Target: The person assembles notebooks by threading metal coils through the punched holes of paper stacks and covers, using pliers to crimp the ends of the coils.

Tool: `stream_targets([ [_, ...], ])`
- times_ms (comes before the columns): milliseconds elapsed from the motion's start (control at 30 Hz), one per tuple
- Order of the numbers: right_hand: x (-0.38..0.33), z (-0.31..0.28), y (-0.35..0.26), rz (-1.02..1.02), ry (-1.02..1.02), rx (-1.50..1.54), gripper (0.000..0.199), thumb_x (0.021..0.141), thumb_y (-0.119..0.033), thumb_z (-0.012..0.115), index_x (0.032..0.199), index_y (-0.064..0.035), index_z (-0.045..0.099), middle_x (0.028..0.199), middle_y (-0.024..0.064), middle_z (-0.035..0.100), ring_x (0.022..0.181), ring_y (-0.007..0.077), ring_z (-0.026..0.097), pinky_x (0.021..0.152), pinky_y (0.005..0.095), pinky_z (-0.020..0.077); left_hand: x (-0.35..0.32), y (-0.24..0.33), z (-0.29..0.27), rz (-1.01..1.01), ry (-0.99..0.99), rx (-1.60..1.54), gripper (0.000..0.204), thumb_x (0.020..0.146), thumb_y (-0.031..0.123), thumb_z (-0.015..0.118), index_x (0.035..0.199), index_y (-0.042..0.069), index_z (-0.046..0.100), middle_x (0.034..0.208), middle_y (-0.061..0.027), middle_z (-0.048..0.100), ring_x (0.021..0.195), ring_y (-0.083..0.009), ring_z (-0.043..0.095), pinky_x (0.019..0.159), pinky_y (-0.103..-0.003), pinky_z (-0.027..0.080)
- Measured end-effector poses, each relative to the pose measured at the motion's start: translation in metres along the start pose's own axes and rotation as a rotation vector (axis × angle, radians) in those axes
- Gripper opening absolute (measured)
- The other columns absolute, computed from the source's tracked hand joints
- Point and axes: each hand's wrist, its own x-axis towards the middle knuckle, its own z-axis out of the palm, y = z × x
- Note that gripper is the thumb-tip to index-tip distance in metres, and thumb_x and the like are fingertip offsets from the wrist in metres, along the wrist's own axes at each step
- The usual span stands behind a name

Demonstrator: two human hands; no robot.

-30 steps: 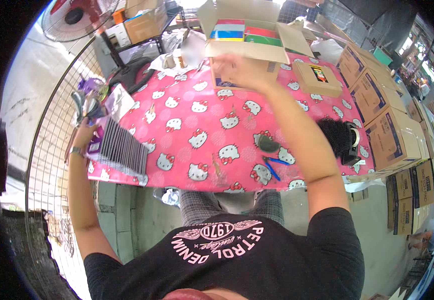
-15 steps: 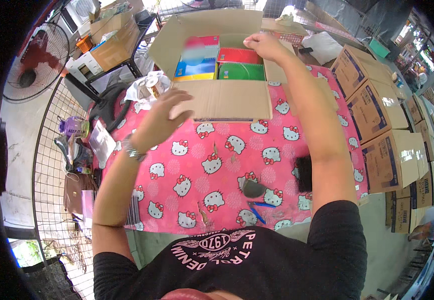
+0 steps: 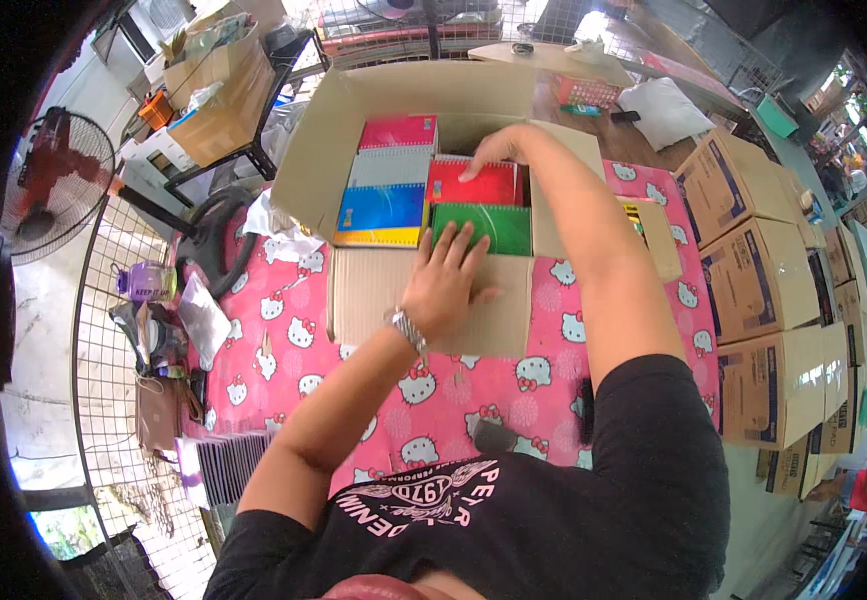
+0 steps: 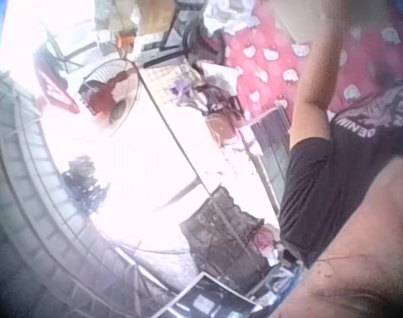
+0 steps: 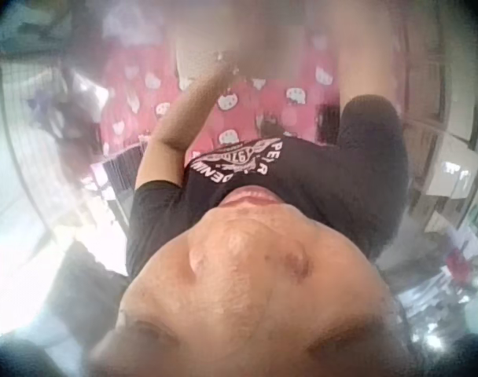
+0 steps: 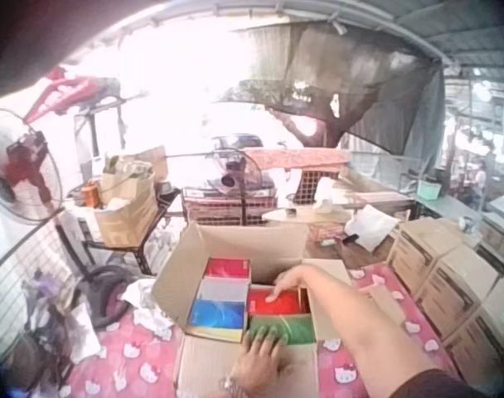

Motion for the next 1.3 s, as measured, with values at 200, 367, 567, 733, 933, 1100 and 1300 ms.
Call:
stream_targets([
  [200,0.053,-0.007,0.022,0.082,-0.492,0.344,0.056,0.074,-0.026,0.079,0.121,-0.0042,0.059,0.116,0.0103,0.067,0.103,0.0188,0.064,0.095,0.0373,0.0496,0.001,0.000,0.019,-0.029,0.028,-0.064,0.075,0.082,0.060,0.057,0.137,0.010,0.046,0.145,-0.0158,0.041,0.137,-0.0346,0.033,0.112,-0.060,0.016],
  [367,0.023,-0.005,0.008,0.062,-0.403,0.237,0.050,0.078,-0.030,0.075,0.121,-0.0067,0.061,0.117,0.0079,0.067,0.104,0.0163,0.064,0.097,0.0358,0.0473,0.000,-0.002,0.026,-0.020,0.025,-0.048,0.074,0.080,0.061,0.059,0.135,0.014,0.048,0.144,-0.0150,0.042,0.136,-0.0353,0.035,0.109,-0.064,0.018],
  [567,0.004,-0.015,0.000,0.066,-0.397,0.224,0.044,0.076,-0.024,0.075,0.113,-0.0026,0.064,0.110,0.0122,0.069,0.094,0.0188,0.068,0.087,0.0352,0.0534,0.002,-0.003,0.033,-0.004,0.035,-0.056,0.074,0.078,0.061,0.061,0.135,0.015,0.050,0.145,-0.0148,0.041,0.136,-0.0349,0.036,0.108,-0.067,0.016],
  [733,0.004,-0.012,-0.002,0.006,-0.356,0.173,0.046,0.074,-0.023,0.075,0.114,-0.0015,0.063,0.109,0.0126,0.069,0.093,0.0194,0.068,0.085,0.0363,0.0541,0.001,-0.005,0.033,-0.013,0.037,-0.065,0.076,0.077,0.061,0.062,0.136,0.015,0.048,0.145,-0.0146,0.041,0.136,-0.0349,0.035,0.108,-0.068,0.013],
  [933,0.025,-0.016,0.020,0.067,-0.379,0.361,0.047,0.073,-0.023,0.075,0.113,-0.0026,0.063,0.106,0.0126,0.069,0.089,0.0211,0.068,0.084,0.0367,0.0536,0.001,-0.004,0.029,-0.018,0.014,-0.078,0.078,0.076,0.061,0.063,0.137,0.015,0.047,0.145,-0.0149,0.040,0.136,-0.0348,0.035,0.108,-0.068,0.012],
  [1100,0.005,-0.061,0.008,-0.013,-0.112,0.136,0.046,0.067,-0.016,0.074,0.110,-0.0036,0.064,0.101,0.0110,0.070,0.082,0.0214,0.068,0.084,0.0379,0.0543,0.001,-0.005,0.023,-0.032,-0.011,-0.170,0.084,0.075,0.062,0.064,0.139,0.012,0.043,0.147,-0.0160,0.036,0.138,-0.0351,0.031,0.110,-0.066,0.010],
  [1300,-0.108,-0.056,-0.044,-0.517,0.077,0.532,0.035,0.070,-0.014,0.072,0.102,-0.0002,0.067,0.095,0.0094,0.070,0.080,0.0168,0.068,0.076,0.0288,0.0551,0.014,-0.006,-0.011,-0.202,0.314,-0.791,0.100,0.079,0.060,0.064,0.150,0.006,0.019,0.156,-0.0157,0.018,0.143,-0.0334,0.020,0.115,-0.054,0.010],
])
